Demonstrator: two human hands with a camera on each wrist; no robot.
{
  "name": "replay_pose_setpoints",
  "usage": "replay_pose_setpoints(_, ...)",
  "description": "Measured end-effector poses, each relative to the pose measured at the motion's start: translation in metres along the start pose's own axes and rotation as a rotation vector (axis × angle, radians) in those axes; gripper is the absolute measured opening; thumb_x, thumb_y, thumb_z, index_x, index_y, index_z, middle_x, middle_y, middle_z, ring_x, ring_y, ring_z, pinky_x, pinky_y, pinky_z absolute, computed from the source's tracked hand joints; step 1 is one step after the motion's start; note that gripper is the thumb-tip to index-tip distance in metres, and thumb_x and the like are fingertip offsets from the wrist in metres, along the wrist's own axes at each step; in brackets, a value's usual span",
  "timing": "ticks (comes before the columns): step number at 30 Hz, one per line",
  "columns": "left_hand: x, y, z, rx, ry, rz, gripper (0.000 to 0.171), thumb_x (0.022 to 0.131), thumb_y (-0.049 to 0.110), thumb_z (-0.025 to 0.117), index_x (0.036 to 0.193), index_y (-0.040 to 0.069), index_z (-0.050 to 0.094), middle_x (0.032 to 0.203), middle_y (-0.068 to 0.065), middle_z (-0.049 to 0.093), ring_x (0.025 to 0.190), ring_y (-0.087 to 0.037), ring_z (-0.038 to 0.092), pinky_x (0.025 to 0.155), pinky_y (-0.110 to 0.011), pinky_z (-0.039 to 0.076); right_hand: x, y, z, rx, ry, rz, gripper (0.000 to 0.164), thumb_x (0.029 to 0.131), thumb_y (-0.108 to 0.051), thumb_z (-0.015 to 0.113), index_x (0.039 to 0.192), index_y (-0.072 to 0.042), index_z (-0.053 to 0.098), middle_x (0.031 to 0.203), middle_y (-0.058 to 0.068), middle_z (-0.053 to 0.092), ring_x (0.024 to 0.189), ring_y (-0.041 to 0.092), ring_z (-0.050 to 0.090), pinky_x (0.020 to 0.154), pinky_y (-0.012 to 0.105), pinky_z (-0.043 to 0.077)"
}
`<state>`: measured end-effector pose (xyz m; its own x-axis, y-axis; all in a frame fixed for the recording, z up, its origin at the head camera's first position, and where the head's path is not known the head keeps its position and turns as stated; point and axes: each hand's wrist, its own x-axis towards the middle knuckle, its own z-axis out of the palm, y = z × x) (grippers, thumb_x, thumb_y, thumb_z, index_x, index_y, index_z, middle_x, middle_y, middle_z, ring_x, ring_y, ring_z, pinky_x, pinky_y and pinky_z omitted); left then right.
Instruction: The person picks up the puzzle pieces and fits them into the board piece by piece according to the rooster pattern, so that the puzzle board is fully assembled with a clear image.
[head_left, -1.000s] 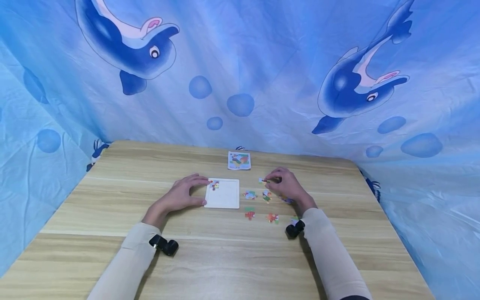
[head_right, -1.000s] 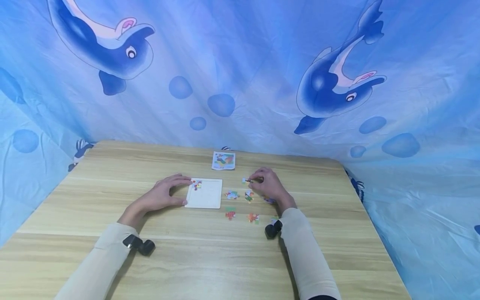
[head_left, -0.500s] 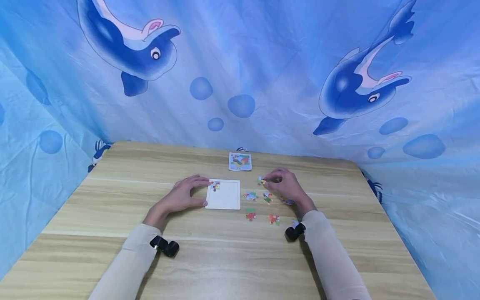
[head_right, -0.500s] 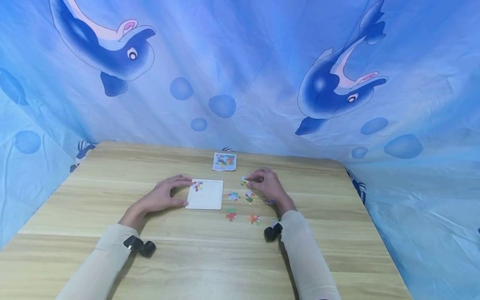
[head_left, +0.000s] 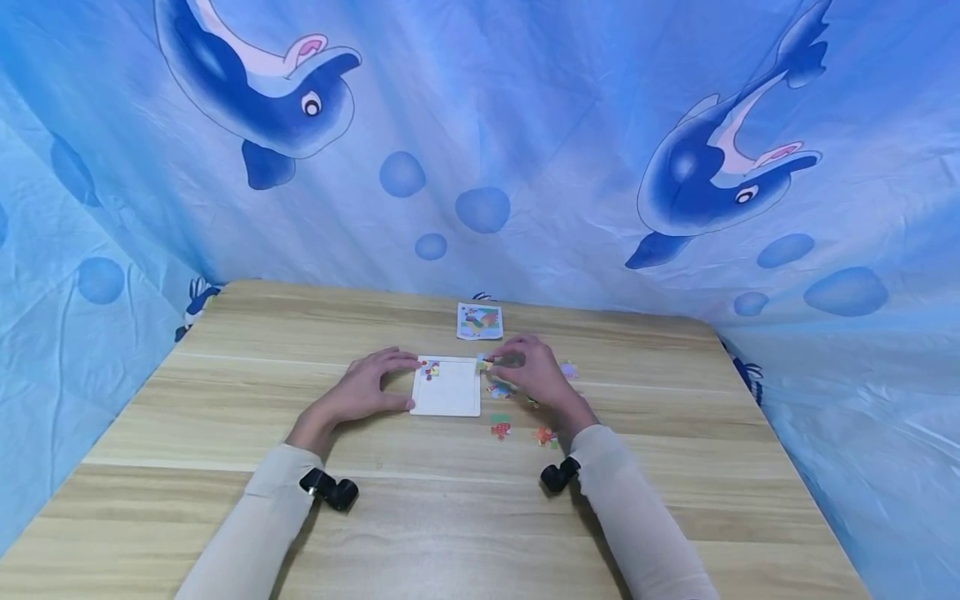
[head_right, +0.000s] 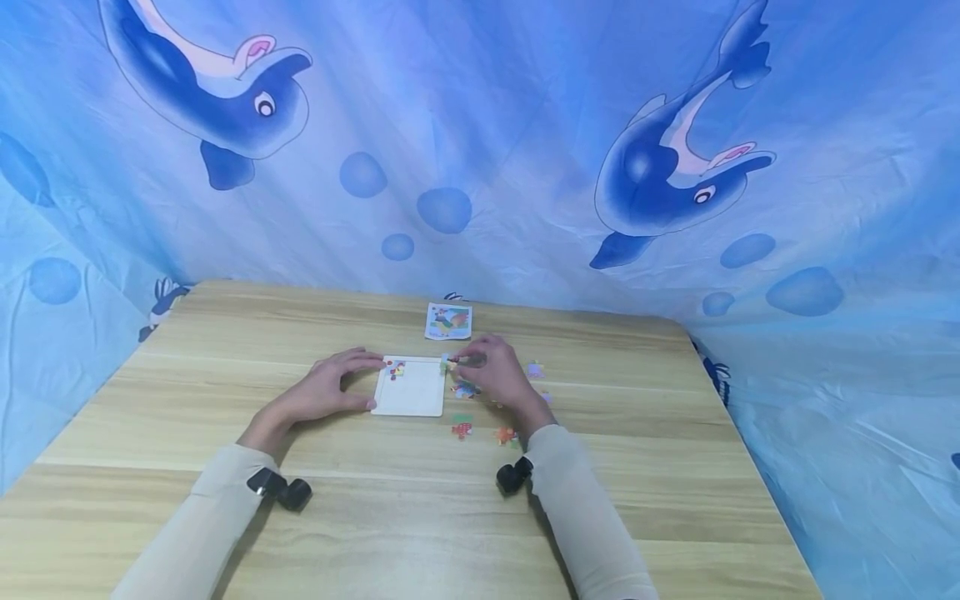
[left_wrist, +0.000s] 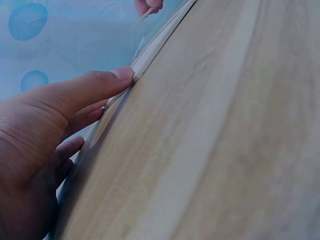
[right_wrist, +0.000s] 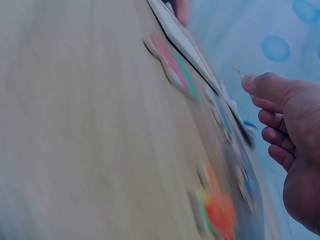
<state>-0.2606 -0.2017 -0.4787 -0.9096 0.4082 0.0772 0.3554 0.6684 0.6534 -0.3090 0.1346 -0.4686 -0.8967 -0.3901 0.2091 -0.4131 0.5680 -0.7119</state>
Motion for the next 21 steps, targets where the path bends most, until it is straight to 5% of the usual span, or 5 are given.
replay_pose_setpoints(21,0.000,-0.001,-0.001,0.011,-0.005,0.010,0.069,0.084,0.039,0.083,0.147,0.021,0.059,0.160,-0.008,0.048,0.156,-0.041,0.028,0.120,-0.071,0.017,0.019,-0.048,0.062,-0.059,-0.136,-0.099,0.023,0.089,-0.026,0.082,0.109,-0.015,0.081,0.113,0.002,0.067,0.112,0.019,0.060,0.099,0.037,0.053)
